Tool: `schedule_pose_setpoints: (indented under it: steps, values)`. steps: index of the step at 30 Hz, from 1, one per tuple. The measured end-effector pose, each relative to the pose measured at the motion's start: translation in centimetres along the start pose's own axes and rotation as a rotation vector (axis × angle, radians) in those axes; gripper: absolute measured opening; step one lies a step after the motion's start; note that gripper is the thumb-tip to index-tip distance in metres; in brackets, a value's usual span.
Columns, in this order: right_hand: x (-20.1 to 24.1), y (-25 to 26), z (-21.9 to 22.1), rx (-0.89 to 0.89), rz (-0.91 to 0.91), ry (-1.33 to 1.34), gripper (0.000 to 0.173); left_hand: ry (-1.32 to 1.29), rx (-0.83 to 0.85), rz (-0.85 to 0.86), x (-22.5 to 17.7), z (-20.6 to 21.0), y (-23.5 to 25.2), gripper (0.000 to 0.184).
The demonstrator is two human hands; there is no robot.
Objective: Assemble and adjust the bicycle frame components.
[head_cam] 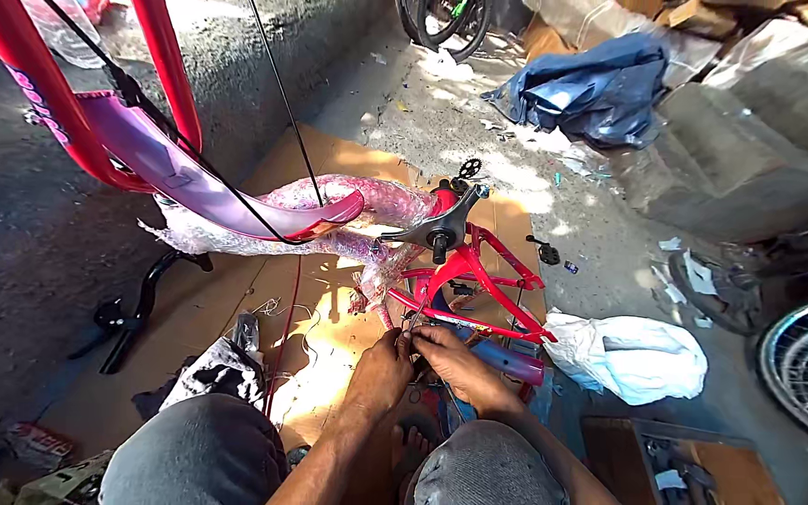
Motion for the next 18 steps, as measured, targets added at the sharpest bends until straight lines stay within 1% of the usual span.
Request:
schedule_pose_setpoints:
  steps: [2, 5, 7, 10, 13, 18]
  values:
    - [0.1, -0.7, -1.3, -0.082, -0.082, -0.104, 0.032, 0.132, 0.043, -0.013, -1.1, -0.3, 0.0, 0.044]
    - [0.3, -2.2, -4.6, -0.336, -0.274, -0.443, 0.031, 0.370, 0.058, -0.082, -2.1, -1.1, -0.9, 0.039]
    - [0.6, -4.2, -6.8, -0.490, -0.337, -0.564, 0.028, 0.469, 0.040, -0.106, -2.4, -1.5, -1.4, 0.039]
    - [1.4, -7.4, -9.8, -0.667, -0.384, -0.593, 0.025, 0.534, 0.011, -0.077, -2.2, -1.4, -1.2, 0.039]
    - [2.8, -10.1, -12.0, -0.784, -0.474, -0.566, 0.025, 0.554, -0.009, -0.028, -2.1, -1.6, -0.2, 0.035]
    - [4.2, -12.4, -14.9, -0.967, -0.537, -0.552, 0.024, 0.582, 0.006, 0.008, -2.7, -2.3, 0.0, 0.032]
Point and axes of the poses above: each hand's wrist, its own y-axis towards the middle knuckle, its own z-axis out of the palm, x = y × z, the point moved 8 cm from there along y, towards the middle knuckle, and after that the axes turned 15 degrees about z, right-handed, at the moved point
